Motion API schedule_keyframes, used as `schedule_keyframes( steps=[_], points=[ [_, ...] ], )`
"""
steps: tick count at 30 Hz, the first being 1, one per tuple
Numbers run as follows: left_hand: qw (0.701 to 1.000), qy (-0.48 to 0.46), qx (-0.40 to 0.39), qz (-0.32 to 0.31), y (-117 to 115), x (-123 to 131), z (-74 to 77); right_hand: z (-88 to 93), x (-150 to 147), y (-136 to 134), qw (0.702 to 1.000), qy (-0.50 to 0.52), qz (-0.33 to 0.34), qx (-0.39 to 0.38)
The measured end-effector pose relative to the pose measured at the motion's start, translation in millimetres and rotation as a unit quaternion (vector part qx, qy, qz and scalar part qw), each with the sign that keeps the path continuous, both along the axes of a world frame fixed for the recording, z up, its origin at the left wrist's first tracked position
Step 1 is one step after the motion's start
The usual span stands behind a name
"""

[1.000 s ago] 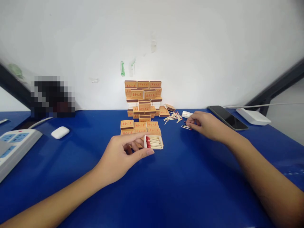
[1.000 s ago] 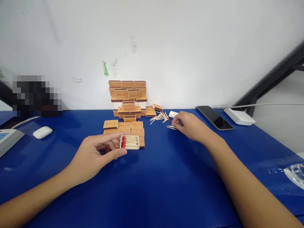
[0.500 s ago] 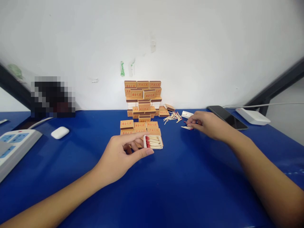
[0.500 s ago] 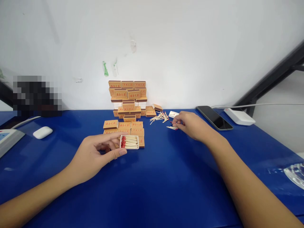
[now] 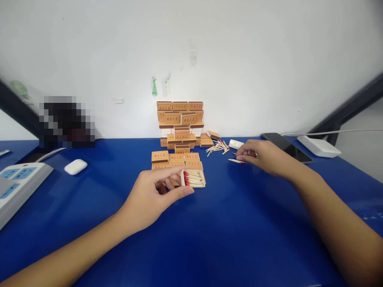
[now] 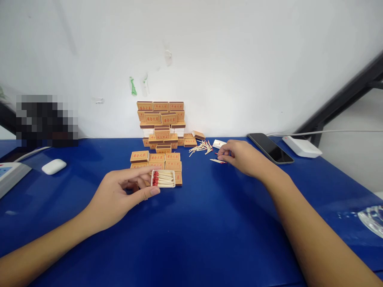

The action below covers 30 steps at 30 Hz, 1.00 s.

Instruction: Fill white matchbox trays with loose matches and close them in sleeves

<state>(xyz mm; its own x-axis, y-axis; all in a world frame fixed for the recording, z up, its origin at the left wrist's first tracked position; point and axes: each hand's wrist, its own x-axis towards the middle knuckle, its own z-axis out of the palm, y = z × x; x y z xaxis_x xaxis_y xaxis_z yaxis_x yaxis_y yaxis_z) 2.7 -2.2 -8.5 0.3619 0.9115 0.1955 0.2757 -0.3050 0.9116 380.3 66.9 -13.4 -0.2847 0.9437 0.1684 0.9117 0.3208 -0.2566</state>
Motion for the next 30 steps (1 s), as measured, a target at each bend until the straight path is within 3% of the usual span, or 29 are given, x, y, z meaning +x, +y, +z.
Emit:
schedule_keyframes(
  steps=[30],
  points=[
    [1.0,0.007,-0.003,-0.003,0.4,0.2,-0.4,6.1,-21.7,-6.1,0.999,0.014,0.005,-0.04]
  ],
)
